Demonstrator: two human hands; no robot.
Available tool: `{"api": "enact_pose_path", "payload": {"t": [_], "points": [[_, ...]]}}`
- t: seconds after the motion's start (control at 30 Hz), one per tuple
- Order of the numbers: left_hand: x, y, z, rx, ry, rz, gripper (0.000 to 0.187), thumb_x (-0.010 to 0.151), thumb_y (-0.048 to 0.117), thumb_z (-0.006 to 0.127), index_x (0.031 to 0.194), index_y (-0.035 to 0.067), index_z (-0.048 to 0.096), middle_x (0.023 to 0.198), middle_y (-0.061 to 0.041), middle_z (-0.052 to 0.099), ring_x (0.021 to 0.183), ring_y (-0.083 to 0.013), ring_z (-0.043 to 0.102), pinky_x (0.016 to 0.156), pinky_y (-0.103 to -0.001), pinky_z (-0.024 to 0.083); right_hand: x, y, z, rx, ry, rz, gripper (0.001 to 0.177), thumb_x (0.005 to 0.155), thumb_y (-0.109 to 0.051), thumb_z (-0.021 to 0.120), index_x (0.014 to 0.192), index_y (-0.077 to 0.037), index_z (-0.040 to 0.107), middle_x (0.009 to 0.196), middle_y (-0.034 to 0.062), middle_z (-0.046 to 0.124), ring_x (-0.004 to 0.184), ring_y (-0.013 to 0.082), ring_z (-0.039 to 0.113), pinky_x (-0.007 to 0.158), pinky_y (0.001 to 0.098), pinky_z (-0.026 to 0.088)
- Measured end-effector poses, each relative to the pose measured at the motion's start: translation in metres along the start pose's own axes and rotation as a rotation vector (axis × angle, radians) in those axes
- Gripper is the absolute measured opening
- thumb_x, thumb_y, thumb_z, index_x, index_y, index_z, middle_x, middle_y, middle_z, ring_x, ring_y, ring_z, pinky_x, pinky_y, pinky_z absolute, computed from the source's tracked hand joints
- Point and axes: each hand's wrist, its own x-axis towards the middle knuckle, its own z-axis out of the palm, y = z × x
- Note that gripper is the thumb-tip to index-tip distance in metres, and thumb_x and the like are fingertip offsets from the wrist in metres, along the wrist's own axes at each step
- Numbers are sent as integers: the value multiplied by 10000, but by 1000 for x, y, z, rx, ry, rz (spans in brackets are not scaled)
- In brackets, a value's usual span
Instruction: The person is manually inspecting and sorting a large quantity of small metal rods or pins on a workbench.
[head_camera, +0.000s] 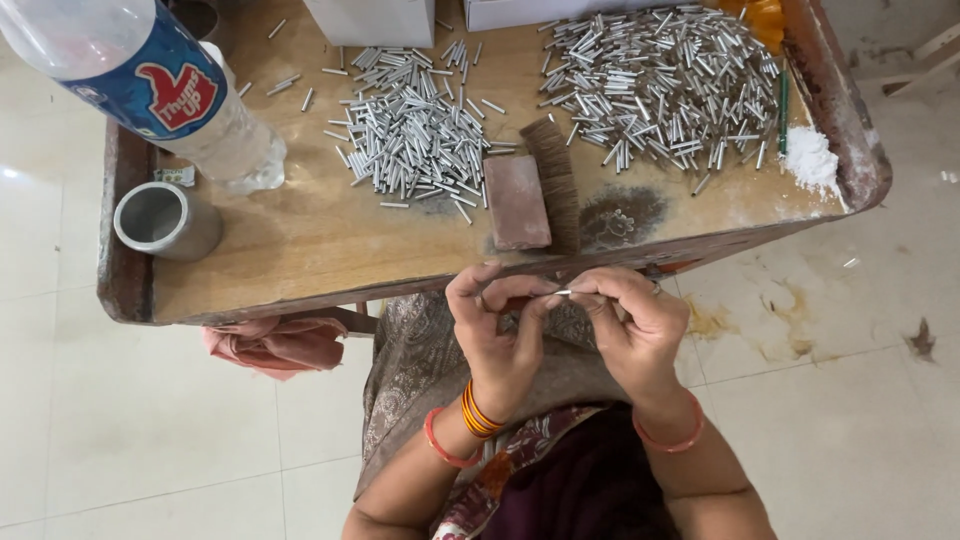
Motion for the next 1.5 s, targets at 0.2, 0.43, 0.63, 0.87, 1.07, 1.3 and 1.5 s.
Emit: {"api": "enact_pose_path", "payload": {"t": [0.2,0.43,0.63,0.87,1.07,1.3,1.5], "points": [[2,-13,-12,173,0,70,581,952,-120,716,1342,51,322,1008,-102,737,895,-137,710,815,-244,582,54,-42,-12,264,-307,322,452,669,45,804,1100,-34,691,1083,37,698,924,87,696,789,230,624],[-2,-12,-18,39,-17,-11,589,961,-132,699,1358,58,307,1039,-111,715,937,-140,703,854,-250,580,30,-11,-7,108,-319,25,233,819,100,807,1011,-19,748,979,74,741,873,139,726,765,250,611],[3,1,-22,-42,-41,-56,641,937,-166,703,1372,79,302,1036,-114,705,957,-151,697,883,-257,566,35,-17,-11,128,-339,38,229,839,116,783,1022,-20,757,981,72,754,880,136,739,780,245,613],[2,-1,-24,-239,-29,-160,638,928,-169,700,1364,87,312,1017,-118,704,941,-152,695,865,-258,576,35,-21,-12,230,-411,111,222,867,101,750,1063,-4,740,997,85,763,869,144,765,777,238,637],[1,3,-21,-200,-33,-140,606,949,-158,688,1362,83,315,1025,-118,702,946,-146,681,876,-257,560,34,-22,-7,158,-360,-35,223,881,116,744,1072,0,744,998,97,771,878,158,777,789,254,648],[-1,-22,-16,121,-58,-12,430,1063,-47,618,1384,51,349,1004,-92,707,889,-134,660,863,-263,540,46,-23,-7,-222,-297,-335,206,847,66,764,1034,-5,715,933,96,742,824,185,765,711,288,607],[62,10,-4,604,-216,384,856,799,76,865,1458,12,322,1343,-254,518,1211,-383,573,1029,-470,502,64,37,1,-1,29,-118,555,1211,-291,467,1678,-76,257,1672,224,317,1626,321,329,1365,447,279]]}}
